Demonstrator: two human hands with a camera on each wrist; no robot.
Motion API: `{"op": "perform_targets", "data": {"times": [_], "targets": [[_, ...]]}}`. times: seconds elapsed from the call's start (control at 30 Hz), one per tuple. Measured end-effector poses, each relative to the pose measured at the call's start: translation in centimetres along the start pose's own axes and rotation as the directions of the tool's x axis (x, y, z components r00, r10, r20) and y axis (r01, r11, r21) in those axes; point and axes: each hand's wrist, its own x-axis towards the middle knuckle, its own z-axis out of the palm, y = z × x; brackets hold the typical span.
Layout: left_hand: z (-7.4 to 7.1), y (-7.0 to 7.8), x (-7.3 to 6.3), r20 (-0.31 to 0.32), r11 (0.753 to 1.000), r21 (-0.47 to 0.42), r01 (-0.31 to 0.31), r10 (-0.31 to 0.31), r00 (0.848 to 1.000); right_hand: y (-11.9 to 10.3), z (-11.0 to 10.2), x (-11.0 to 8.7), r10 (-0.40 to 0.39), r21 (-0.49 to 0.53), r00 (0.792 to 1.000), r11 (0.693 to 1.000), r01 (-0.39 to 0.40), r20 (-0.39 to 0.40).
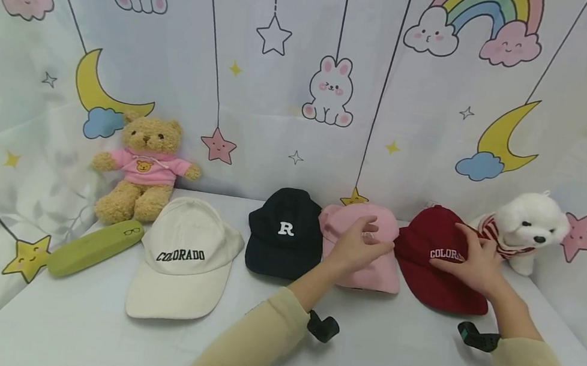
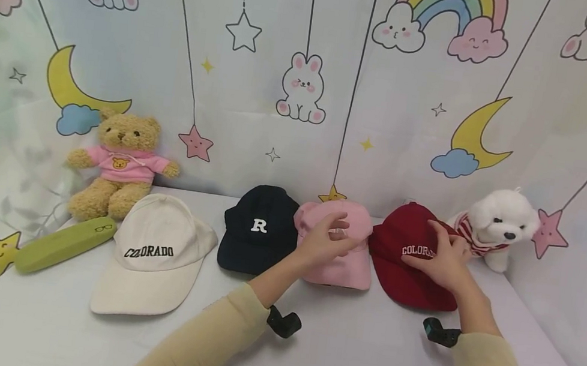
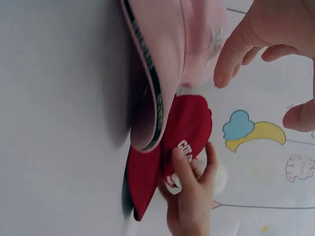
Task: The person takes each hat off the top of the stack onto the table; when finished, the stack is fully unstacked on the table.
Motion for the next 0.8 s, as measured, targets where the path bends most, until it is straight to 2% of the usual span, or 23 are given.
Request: {"op": "perform_targets", "data": {"times": [0.13, 0.23, 0.43, 0.67, 0.8], "targets": [[-1.6, -0.1, -0.1, 0.010, 0.999, 0.005, -0.049, 0.048, 0.999, 0.0, 0.5, 0.1, -0.027, -0.002, 0.999, 1.000, 0.027, -0.018], [-2.5, 0.0, -0.4, 0.007, 0.999, 0.019, -0.050, 0.050, 0.999, 0.1, 0.9, 0.2, -0.045, 0.006, 0.998, 0.999, 0.045, -0.037], [-3.6, 0.2, -1.1, 0.007, 0.996, 0.052, -0.078, 0.078, 0.997, 0.2, 1.5, 0.5, -0.023, 0.016, 0.998, 1.000, 0.024, -0.053], [-4.5, -0.1, -2.1, -0.011, 0.996, 0.084, -0.036, 0.037, 0.999, 0.2, 2.2, 1.0, 0.018, 0.012, 0.997, 1.000, -0.017, -0.075], [-5.1, -0.4, -2.5, -0.008, 0.994, 0.104, -0.044, 0.045, 0.999, 0.3, 2.4, 1.3, 0.033, 0.006, 0.995, 0.999, -0.033, -0.093]]}}
